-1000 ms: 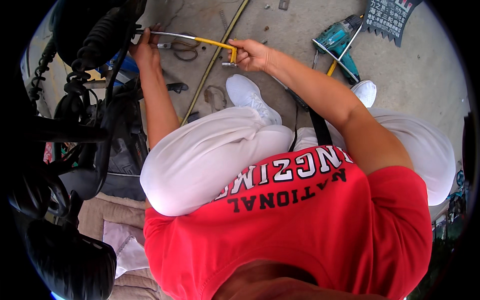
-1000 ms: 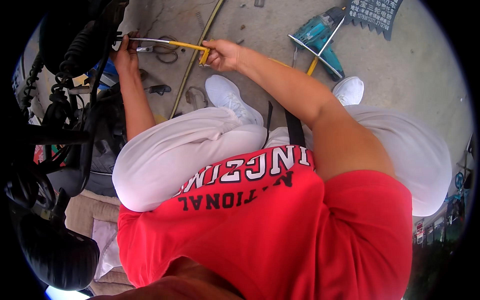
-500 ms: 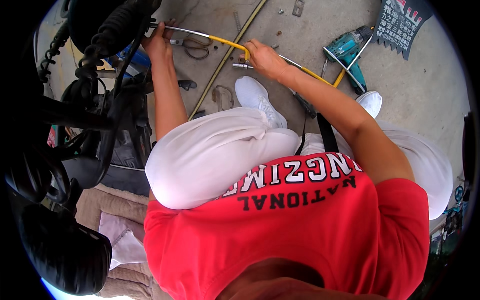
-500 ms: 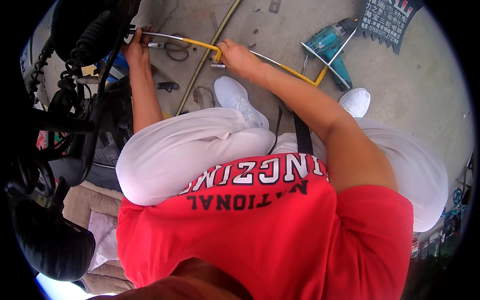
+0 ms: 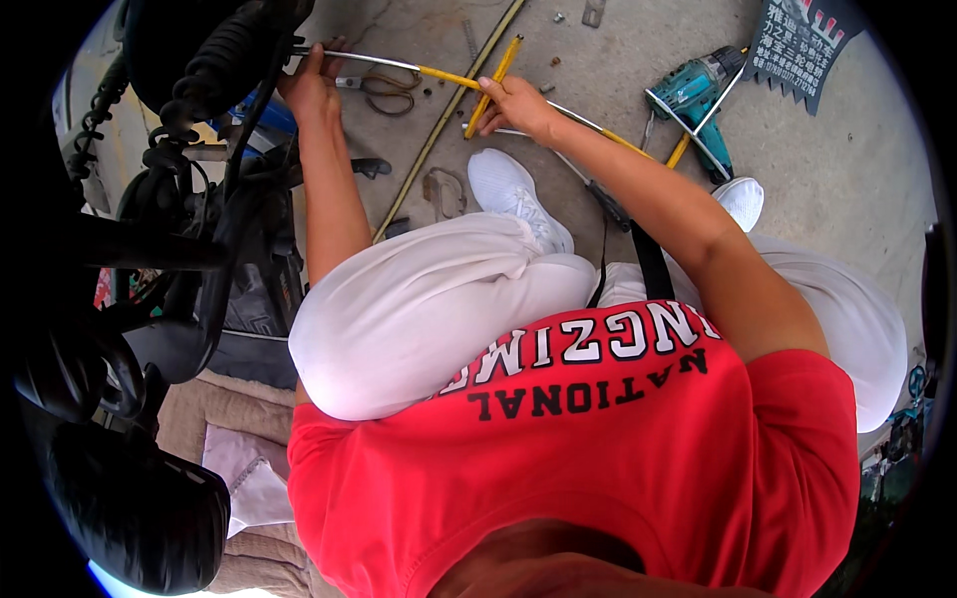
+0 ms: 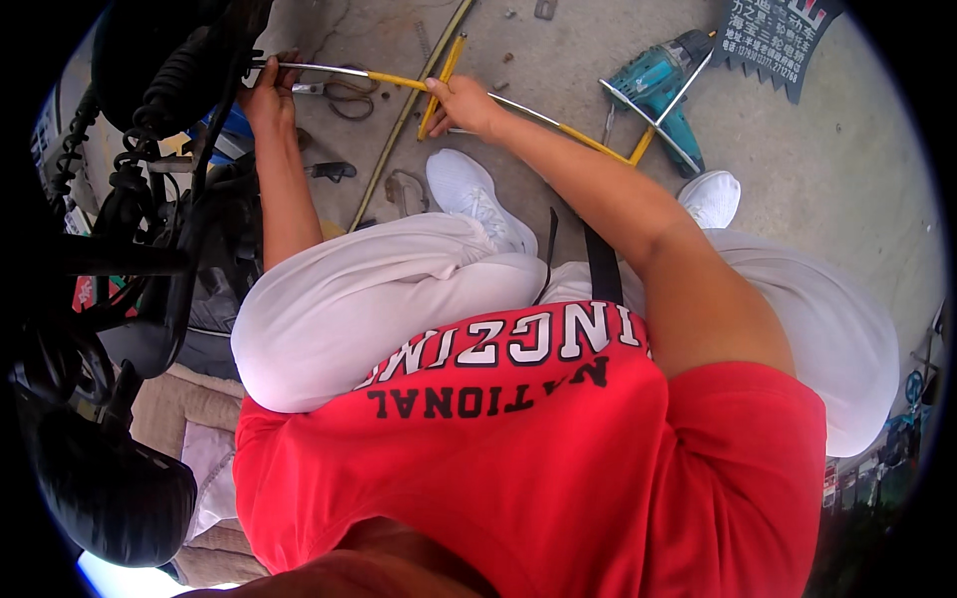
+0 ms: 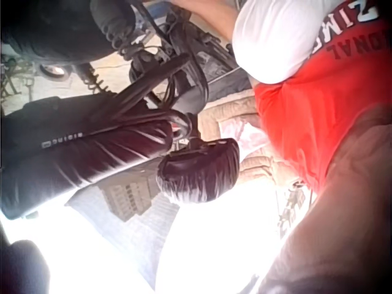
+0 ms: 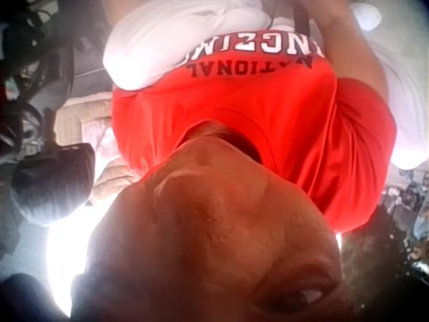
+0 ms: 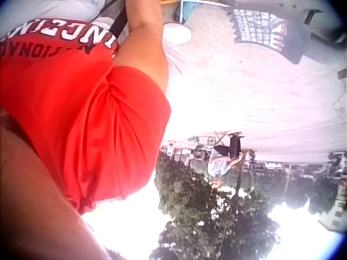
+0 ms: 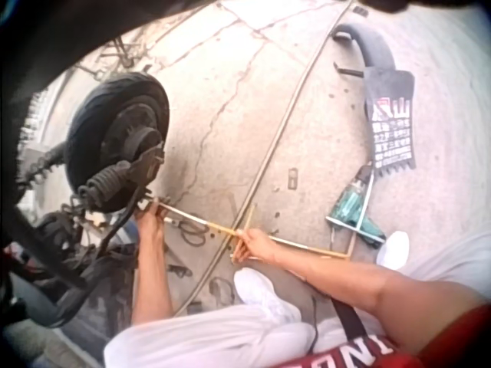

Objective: The person is repairing a scooter's rear wheel area. They use a T-handle wrench to loosen and tighten bolts, remove a plastic cover, and adjust components near the wheel hub and suspension.

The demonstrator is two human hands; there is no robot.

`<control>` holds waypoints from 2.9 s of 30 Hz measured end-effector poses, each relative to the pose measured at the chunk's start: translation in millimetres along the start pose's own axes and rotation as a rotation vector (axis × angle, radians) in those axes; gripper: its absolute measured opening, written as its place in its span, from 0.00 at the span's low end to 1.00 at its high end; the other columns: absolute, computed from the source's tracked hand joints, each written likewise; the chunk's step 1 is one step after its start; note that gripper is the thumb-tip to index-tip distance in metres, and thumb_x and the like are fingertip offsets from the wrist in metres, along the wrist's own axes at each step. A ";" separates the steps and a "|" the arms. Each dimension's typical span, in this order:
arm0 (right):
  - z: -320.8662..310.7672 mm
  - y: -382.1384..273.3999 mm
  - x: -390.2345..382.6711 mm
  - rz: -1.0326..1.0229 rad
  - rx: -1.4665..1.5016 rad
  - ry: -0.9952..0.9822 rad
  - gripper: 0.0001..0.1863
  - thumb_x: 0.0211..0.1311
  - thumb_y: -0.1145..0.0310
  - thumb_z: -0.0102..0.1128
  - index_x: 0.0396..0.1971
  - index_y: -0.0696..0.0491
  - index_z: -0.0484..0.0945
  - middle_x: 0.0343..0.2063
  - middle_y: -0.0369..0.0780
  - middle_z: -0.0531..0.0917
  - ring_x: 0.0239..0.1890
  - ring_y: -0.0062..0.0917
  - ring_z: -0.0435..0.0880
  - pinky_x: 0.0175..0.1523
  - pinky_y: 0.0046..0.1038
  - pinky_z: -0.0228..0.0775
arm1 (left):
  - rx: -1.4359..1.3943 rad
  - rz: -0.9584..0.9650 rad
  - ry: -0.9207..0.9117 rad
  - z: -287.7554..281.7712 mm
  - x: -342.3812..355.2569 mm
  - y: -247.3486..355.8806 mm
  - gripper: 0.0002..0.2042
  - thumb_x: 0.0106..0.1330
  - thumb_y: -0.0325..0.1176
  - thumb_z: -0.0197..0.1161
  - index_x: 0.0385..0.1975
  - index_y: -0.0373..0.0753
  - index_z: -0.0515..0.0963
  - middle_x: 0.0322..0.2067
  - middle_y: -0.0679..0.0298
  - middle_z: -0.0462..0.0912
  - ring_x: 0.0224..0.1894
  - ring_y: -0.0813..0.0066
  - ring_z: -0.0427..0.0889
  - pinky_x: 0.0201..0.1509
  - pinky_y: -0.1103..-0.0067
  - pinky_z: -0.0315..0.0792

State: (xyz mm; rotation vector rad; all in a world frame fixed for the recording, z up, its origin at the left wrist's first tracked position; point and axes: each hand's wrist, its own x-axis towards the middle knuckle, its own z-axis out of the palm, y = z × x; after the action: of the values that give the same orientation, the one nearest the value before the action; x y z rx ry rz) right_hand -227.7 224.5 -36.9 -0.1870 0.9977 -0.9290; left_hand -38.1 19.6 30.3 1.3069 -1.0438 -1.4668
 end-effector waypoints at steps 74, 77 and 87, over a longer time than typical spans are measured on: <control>-14.8 -4.3 -10.7 -0.867 -1.433 0.473 0.14 0.60 0.62 0.50 0.39 0.57 0.71 0.28 0.44 0.75 0.36 0.34 0.75 0.45 0.37 0.66 | 0.064 -0.016 -0.005 1.4 -1.2 2.7 0.34 0.57 0.14 0.53 0.58 0.48 0.45 0.34 0.44 0.75 0.33 0.49 0.81 0.34 0.66 0.81; 7.7 -6.1 -9.7 -0.925 -1.173 0.362 0.11 0.57 0.65 0.53 0.36 0.55 0.73 0.26 0.44 0.75 0.39 0.37 0.72 0.50 0.38 0.60 | 0.047 -0.042 -0.031 -1.7 0.8 3.0 0.34 0.57 0.14 0.52 0.58 0.48 0.45 0.35 0.44 0.75 0.33 0.49 0.81 0.35 0.65 0.81; -0.6 -9.8 6.8 -0.696 -0.782 0.087 0.11 0.58 0.63 0.53 0.33 0.57 0.72 0.25 0.47 0.75 0.32 0.42 0.73 0.38 0.36 0.66 | -0.034 -0.016 -0.088 3.1 -4.6 5.4 0.30 0.56 0.13 0.52 0.55 0.35 0.44 0.35 0.43 0.76 0.32 0.50 0.81 0.36 0.65 0.82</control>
State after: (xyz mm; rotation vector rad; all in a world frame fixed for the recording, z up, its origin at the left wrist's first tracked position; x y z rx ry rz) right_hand -232.5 213.6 -36.4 -1.2182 1.3743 -1.1233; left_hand -40.5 22.7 37.0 1.2387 -1.0635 -1.5593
